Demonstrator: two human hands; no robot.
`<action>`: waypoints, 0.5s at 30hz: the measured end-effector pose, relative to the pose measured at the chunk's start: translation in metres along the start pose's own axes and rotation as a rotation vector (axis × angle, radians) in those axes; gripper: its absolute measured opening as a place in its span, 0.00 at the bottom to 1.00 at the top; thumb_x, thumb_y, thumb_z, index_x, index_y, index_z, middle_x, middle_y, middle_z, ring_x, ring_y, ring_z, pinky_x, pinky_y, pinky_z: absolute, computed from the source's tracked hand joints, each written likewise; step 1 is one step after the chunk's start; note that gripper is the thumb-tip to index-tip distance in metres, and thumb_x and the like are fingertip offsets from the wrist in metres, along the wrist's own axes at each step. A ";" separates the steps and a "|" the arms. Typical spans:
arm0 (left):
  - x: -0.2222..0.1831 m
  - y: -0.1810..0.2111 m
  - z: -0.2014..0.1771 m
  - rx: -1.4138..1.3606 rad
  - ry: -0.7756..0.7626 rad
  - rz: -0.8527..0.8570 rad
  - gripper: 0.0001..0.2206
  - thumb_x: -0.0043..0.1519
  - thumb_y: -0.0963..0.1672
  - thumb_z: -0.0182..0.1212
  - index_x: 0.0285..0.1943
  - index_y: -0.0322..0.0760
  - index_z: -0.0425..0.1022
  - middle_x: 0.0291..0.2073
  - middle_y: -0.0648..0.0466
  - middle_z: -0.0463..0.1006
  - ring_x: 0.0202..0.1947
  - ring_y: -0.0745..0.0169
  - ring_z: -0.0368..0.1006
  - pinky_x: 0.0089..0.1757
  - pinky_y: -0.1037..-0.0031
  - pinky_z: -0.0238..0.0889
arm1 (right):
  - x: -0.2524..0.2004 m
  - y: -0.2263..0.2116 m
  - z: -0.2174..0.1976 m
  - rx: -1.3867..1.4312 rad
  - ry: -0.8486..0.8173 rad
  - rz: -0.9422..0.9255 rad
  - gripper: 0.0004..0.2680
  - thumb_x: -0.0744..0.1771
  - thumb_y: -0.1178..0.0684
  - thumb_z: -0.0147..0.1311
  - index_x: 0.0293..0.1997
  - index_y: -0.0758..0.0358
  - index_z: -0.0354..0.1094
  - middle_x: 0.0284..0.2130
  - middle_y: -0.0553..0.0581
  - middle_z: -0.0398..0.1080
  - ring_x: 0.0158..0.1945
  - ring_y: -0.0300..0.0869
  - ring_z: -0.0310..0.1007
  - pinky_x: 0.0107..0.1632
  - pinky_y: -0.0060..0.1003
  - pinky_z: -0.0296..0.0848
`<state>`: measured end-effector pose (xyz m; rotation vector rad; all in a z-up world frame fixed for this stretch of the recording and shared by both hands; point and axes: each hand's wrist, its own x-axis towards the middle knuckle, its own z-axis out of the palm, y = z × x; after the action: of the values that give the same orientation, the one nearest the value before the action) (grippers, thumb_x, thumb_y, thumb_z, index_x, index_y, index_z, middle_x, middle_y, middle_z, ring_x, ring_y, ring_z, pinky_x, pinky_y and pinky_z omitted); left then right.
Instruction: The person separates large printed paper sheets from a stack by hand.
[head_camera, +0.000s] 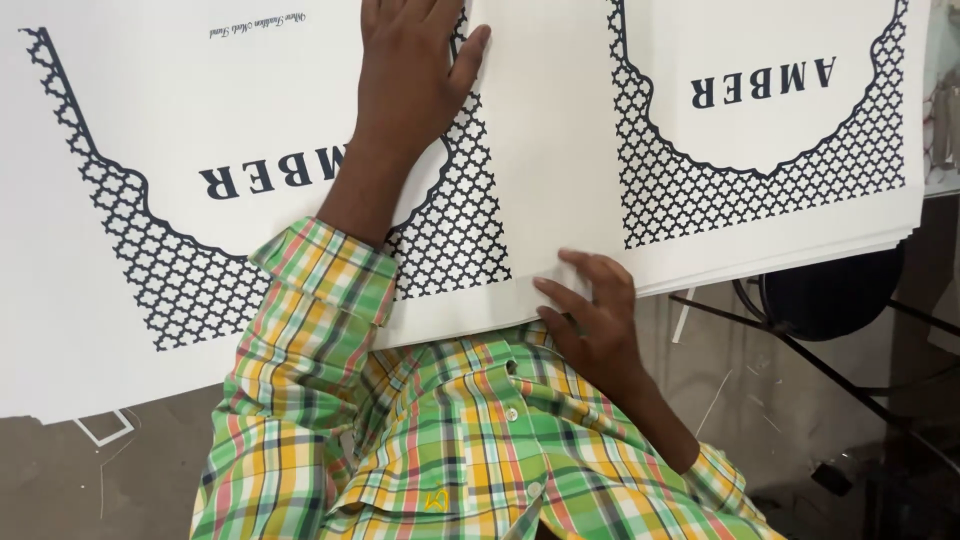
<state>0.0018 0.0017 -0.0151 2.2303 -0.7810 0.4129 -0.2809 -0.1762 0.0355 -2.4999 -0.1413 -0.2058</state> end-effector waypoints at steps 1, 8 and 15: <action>0.000 0.000 0.000 0.002 0.000 -0.004 0.14 0.68 0.44 0.65 0.59 0.33 0.75 0.51 0.47 0.77 0.57 0.44 0.67 0.60 0.52 0.54 | 0.003 -0.001 0.000 0.002 -0.003 -0.002 0.11 0.65 0.55 0.64 0.52 0.58 0.75 0.60 0.61 0.67 0.65 0.56 0.62 0.67 0.51 0.60; -0.002 0.001 0.001 0.003 -0.041 -0.047 0.15 0.69 0.45 0.66 0.61 0.33 0.74 0.54 0.45 0.75 0.59 0.43 0.66 0.61 0.52 0.52 | 0.014 -0.009 -0.004 -0.055 -0.110 0.049 0.12 0.65 0.54 0.65 0.54 0.53 0.76 0.65 0.60 0.63 0.68 0.57 0.58 0.69 0.53 0.56; 0.003 0.002 0.000 0.056 -0.109 -0.108 0.25 0.70 0.47 0.65 0.70 0.28 0.66 0.64 0.42 0.67 0.66 0.41 0.58 0.68 0.53 0.45 | 0.020 -0.011 0.001 -0.010 -0.103 0.113 0.11 0.63 0.53 0.67 0.49 0.54 0.76 0.65 0.60 0.61 0.70 0.58 0.54 0.70 0.52 0.53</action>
<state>0.0027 -0.0008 -0.0126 2.3513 -0.7083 0.2658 -0.2627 -0.1652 0.0448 -2.5200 -0.0408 -0.0314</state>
